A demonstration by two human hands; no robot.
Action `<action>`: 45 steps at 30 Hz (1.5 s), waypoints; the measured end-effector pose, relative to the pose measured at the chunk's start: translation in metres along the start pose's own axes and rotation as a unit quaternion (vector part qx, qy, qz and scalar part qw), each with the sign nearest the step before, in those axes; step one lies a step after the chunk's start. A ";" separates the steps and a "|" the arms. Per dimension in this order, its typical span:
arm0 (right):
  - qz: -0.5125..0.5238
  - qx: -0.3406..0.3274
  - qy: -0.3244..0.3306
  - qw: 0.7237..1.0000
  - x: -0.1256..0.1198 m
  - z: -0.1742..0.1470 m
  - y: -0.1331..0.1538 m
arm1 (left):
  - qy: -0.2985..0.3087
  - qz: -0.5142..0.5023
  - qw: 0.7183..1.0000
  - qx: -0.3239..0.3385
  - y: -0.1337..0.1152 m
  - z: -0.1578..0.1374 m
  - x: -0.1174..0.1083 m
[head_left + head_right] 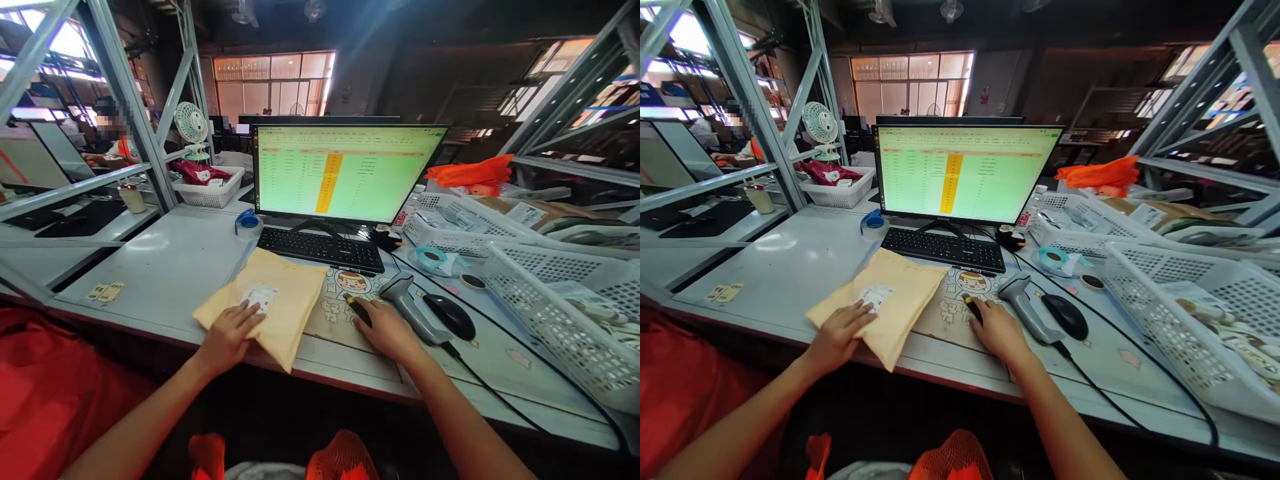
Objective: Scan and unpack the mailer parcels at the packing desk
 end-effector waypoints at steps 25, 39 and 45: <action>0.276 -0.281 -0.089 0.915 -0.071 -0.074 0.114 | 0.175 -0.008 0.968 -0.178 0.019 0.056 0.027; 0.041 -0.189 -0.111 0.975 -0.051 -0.055 0.116 | 0.109 0.101 0.979 -0.138 0.008 0.057 0.017; 0.096 -0.163 -0.098 0.977 -0.027 -0.045 0.052 | 0.165 0.140 0.961 -0.172 0.011 0.064 0.015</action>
Point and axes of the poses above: each hand's wrist, its own z-axis towards the middle knuckle, its own x-axis out of the palm, y = z × x, the point moved 10 cm from there along z, towards the middle knuckle, and after that the axes turned 3 degrees about y, right-handed, at the moved point
